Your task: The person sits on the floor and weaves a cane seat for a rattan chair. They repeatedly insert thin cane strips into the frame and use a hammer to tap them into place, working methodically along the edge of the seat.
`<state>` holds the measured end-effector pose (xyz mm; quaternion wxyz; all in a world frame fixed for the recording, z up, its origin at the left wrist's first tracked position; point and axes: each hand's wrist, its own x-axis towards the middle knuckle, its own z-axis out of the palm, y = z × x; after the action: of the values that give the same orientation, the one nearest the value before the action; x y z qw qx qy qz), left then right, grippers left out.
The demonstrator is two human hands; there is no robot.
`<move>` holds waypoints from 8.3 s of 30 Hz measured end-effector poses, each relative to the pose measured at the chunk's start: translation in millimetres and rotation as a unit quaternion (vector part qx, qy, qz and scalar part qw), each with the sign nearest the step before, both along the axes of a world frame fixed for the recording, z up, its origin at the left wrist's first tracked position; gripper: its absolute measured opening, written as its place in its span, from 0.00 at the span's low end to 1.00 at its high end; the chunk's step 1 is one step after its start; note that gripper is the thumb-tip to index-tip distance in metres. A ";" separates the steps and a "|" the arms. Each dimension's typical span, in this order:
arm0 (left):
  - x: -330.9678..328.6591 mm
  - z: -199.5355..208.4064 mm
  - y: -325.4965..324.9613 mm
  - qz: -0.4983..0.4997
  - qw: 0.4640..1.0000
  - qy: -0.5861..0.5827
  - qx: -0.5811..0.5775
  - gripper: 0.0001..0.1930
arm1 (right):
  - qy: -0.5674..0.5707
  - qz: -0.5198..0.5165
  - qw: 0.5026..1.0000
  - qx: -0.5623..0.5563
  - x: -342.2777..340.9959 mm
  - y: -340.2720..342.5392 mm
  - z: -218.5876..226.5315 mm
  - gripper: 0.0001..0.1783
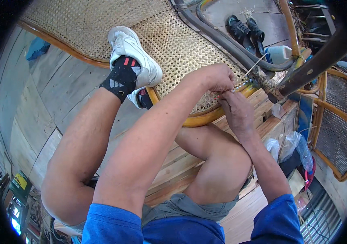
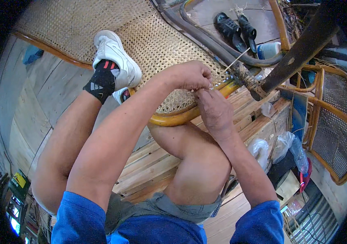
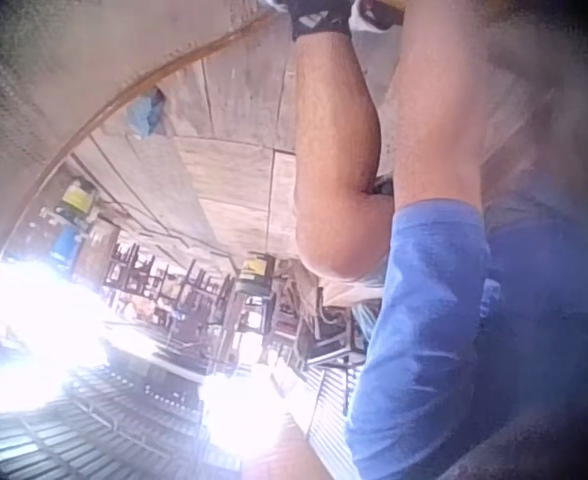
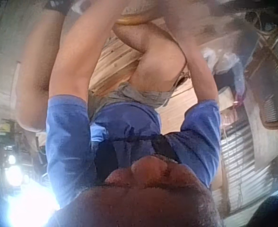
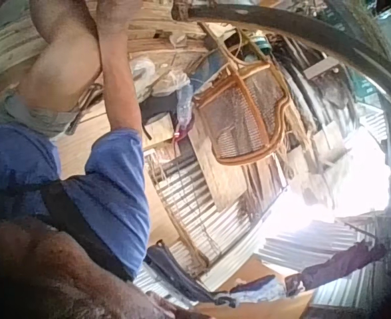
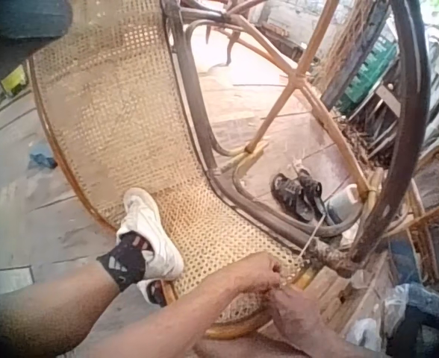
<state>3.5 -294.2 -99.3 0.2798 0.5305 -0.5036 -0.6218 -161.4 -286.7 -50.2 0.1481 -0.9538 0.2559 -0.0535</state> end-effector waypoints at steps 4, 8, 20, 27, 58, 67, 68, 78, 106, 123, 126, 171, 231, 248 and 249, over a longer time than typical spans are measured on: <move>-2.2 8.5 -5.5 -0.028 0.997 -0.068 0.006 0.10 | 0.028 0.031 0.998 -0.037 1.6 1.2 3.0 0.08; -8.6 8.2 -15.3 -0.058 0.988 -0.142 -0.023 0.09 | 0.011 0.036 0.999 -0.018 2.9 1.4 2.0 0.09; -17.4 17.2 -35.4 -0.095 0.985 -0.145 0.008 0.14 | 0.003 0.023 0.997 0.076 -6.3 0.0 6.2 0.14; -23.6 19.1 -34.4 -0.082 0.978 -0.190 -0.006 0.14 | -0.005 0.028 0.997 0.068 -7.5 -2.0 0.9 0.14; -5.8 -0.9 -6.0 0.006 1.000 -0.012 -0.020 0.10 | 0.188 0.107 0.976 0.033 9.1 -8.8 20.9 0.09; -13.7 -1.5 16.8 0.089 0.994 -0.006 -0.069 0.15 | -0.037 -0.039 0.997 0.059 -29.6 -4.2 37.4 0.12; -19.0 3.0 15.1 0.079 0.995 -0.028 -0.051 0.15 | -0.090 -0.118 0.984 0.094 -52.2 2.3 58.5 0.12; -4.4 24.8 5.7 -0.024 1.000 -0.001 -0.004 0.09 | 0.177 -0.469 0.852 0.153 -261.2 212.0 71.5 0.12; 2.6 -2.0 7.8 0.004 0.997 0.077 -0.008 0.09 | 0.309 -0.149 0.902 0.262 -53.9 4.8 127.4 0.18; 0.8 -10.0 8.3 0.003 0.995 0.097 -0.002 0.09 | 0.259 -0.112 0.926 0.252 -55.6 5.9 107.2 0.14; 0.3 -10.3 8.4 0.008 0.994 0.109 0.006 0.10 | 0.243 -0.107 0.932 0.246 -58.3 7.7 108.2 0.15; -61.3 30.8 143.2 0.330 0.885 -0.293 -0.149 0.15 | 0.118 -0.419 0.878 0.200 -267.3 252.6 59.2 0.11; -78.7 31.9 194.0 0.209 0.901 -0.338 -0.174 0.24 | -0.114 -0.225 0.920 0.302 -61.3 6.1 50.2 0.06; -84.5 24.0 190.9 0.249 0.898 -0.330 -0.149 0.23 | -0.108 -0.065 0.972 0.200 -17.7 -18.8 -10.7 0.05; -84.2 23.8 190.2 0.249 0.898 -0.329 -0.153 0.23 | -0.095 -0.051 0.977 0.184 -17.0 -19.3 -9.6 0.05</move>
<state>-80.7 -103.9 -75.4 0.3219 0.7632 -0.5075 -0.2373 -178.4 -305.9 -59.8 0.3424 -0.8861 0.2947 -0.1038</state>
